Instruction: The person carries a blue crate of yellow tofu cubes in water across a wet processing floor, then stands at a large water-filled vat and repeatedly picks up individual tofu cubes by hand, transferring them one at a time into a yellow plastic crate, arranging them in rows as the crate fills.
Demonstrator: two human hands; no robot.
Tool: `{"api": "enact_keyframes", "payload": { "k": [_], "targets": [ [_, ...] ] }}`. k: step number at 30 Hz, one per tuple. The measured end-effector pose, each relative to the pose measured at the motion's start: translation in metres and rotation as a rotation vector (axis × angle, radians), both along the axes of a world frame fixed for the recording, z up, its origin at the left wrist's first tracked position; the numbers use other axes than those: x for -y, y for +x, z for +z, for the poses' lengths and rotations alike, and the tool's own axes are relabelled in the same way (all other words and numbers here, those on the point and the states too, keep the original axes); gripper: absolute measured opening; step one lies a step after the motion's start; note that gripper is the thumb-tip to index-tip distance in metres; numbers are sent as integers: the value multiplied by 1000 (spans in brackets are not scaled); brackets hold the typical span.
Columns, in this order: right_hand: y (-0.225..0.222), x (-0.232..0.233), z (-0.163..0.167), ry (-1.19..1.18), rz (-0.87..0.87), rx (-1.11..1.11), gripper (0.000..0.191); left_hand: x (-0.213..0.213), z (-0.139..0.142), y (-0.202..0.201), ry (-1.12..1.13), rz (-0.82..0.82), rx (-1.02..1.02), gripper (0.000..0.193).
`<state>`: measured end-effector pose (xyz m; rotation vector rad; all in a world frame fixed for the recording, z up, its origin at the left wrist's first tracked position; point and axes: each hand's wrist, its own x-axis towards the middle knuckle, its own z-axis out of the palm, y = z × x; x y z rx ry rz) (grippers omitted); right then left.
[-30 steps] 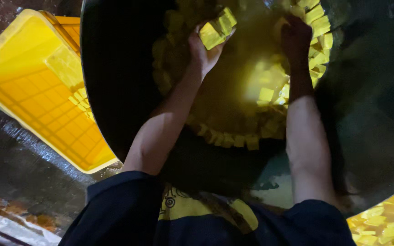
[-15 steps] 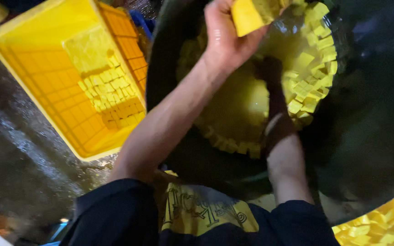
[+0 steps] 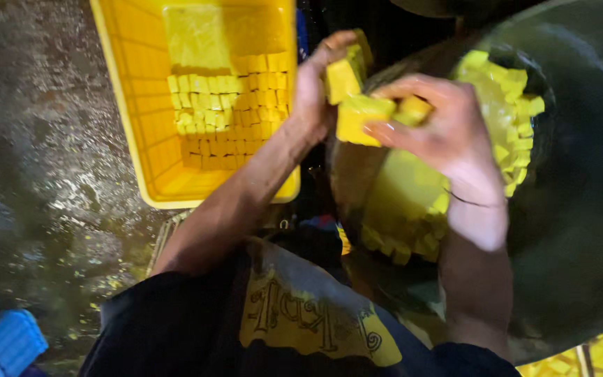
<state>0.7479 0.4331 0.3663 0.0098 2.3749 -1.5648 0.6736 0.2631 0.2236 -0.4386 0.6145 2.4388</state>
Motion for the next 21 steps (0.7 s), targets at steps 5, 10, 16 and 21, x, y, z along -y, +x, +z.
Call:
{"api": "enact_keyframes", "payload": {
  "k": [5,10,16,21],
  "targets": [
    [-48,102,-10,76,-30,10,40,56,-31,0,299,61,172,42],
    [-64,179,-50,403,20,-338,62,111,-68,-5,207,70,215,42],
    [-110,231,-185,-615,64,525,61,162,-160,-22,48,97,379,68],
    [-183,272,-323,-797,-89,936,46,219,-247,-67,-241,270,405,97]
  ]
}}
